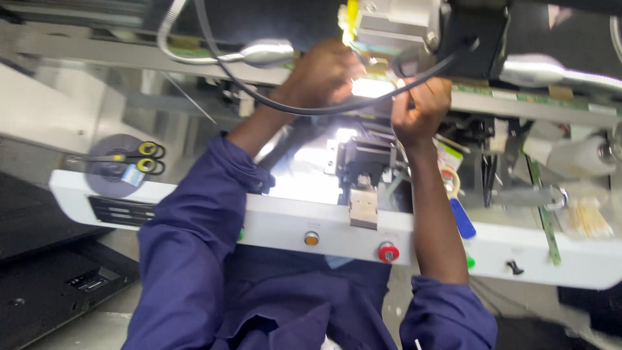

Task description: A person is using a bonding machine to repair an LCD panel by aligning and attaching a flexible circuit (COF).

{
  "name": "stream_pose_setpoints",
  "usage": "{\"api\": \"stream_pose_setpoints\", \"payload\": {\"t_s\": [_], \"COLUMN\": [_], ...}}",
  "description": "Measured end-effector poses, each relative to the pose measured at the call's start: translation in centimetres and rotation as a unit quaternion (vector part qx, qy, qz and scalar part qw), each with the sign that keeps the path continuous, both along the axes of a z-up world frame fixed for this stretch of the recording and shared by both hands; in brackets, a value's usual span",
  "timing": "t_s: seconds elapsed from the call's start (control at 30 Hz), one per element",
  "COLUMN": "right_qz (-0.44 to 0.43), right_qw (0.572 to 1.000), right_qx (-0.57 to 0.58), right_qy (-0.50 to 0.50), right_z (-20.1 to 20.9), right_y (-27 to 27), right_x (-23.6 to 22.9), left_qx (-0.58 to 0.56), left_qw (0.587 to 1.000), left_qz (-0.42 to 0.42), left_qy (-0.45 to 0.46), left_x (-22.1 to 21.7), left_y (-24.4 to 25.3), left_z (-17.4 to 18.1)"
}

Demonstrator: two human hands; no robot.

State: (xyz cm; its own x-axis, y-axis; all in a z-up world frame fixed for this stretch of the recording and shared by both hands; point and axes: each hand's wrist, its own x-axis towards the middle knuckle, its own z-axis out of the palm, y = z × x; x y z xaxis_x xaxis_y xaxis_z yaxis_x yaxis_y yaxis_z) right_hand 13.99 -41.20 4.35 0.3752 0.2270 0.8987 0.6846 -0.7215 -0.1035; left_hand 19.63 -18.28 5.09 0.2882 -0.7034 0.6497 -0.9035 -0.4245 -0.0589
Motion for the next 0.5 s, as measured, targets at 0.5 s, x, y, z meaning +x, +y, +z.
{"api": "stream_pose_setpoints", "payload": {"t_s": [0.5], "right_qz": [0.060], "right_qw": [0.997], "right_qx": [0.043], "right_qy": [-0.003], "right_z": [-2.7], "right_y": [-1.1], "right_x": [1.4], "left_qx": [-0.068], "left_qw": [0.996], "left_qz": [0.032], "left_qy": [-0.037], "left_x": [0.2], "left_y": [-0.4], "left_z": [-2.2]}}
